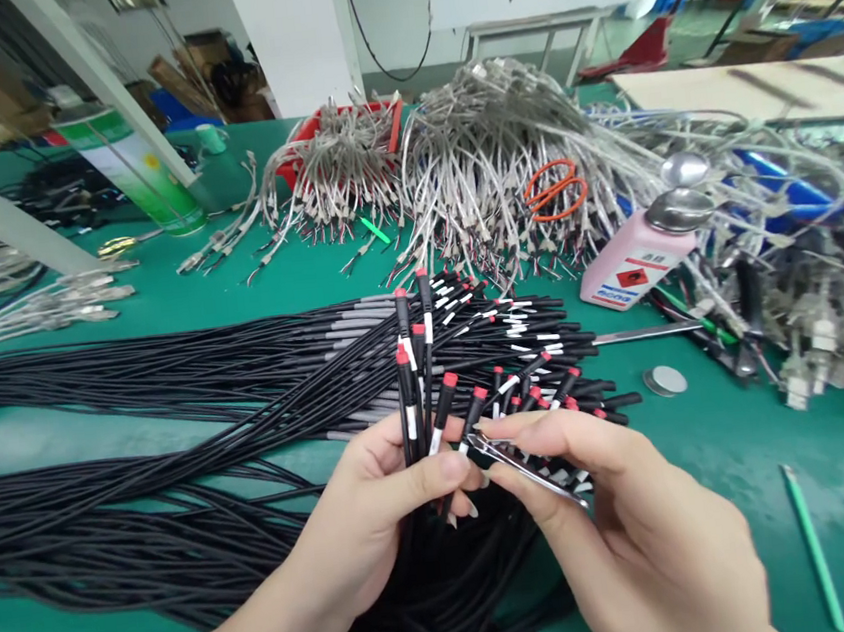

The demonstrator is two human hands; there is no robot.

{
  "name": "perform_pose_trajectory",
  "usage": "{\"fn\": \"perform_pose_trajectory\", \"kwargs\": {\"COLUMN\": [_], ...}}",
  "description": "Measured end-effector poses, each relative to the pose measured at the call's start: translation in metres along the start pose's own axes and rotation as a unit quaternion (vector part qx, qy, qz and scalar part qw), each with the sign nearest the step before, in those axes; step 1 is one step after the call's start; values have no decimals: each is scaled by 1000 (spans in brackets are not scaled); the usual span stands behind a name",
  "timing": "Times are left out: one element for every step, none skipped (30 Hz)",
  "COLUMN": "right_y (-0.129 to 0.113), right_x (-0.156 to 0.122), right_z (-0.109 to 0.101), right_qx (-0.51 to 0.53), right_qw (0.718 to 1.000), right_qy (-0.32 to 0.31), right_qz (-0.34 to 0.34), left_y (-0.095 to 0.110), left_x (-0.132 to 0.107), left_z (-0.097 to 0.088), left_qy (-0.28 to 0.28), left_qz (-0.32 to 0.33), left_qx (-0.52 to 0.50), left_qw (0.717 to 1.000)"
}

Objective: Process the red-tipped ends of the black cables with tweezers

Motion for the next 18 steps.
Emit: {"fn": "perform_pose_trajectory", "kwargs": {"right_y": [-1,-3,-3,-2,0,2,5,9,14,19,24,29,32,34,35,36,36,37], "right_x": [1,2,4,6,8,10,11,12,12,13,14,14,13,11,10,8,6,5], "right_z": [1,1,0,-2,-1,3,7,11,14,16,17,18,21,24,27,30,31,33], "right_qx": [17,36,51,54,48,40,30,23,20,23,34,47,61,77,93,110,127,141], "right_qw": [1000,999,998,996,995,995,994,992,989,987,985,982,978,973,967,960,952,945], "right_qy": [2,6,15,25,19,-6,-37,-66,-86,-95,-94,-95,-103,-117,-129,-138,-143,-146], "right_qz": [15,31,47,69,85,92,98,105,117,129,141,157,172,186,201,219,238,256], "left_y": [0,1,2,2,3,3,3,3,2,1,0,-1,-2,-3,-4,-5,-6,-6], "left_x": [0,0,-1,-1,-1,-1,-2,-2,-2,-3,-3,-3,-3,-4,-4,-5,-5,-6], "left_z": [1,2,3,3,4,5,6,7,8,9,9,8,8,8,7,7,7,7], "left_qy": [-3,-5,-5,-5,-4,-4,-6,-10,-15,-18,-19,-19,-18,-20,-24,-29,-33,-36], "left_qz": [0,1,0,0,0,0,0,-1,-3,-5,-8,-9,-11,-11,-14,-19,-25,-32], "left_qx": [0,-3,-6,-10,-13,-15,-15,-12,-10,-7,-5,-2,3,9,15,18,19,16], "left_qw": [1000,1000,1000,1000,1000,1000,1000,1000,1000,1000,1000,1000,1000,1000,1000,999,999,999]}}
Point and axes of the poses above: each hand's wrist, its own x-axis towards the middle knuckle, its own z-axis out of the palm, y = z × x, the point moved 8 cm from there along x, towards the middle knuckle, and after that the axes turned 15 degrees about y, right-handed, at the moved point
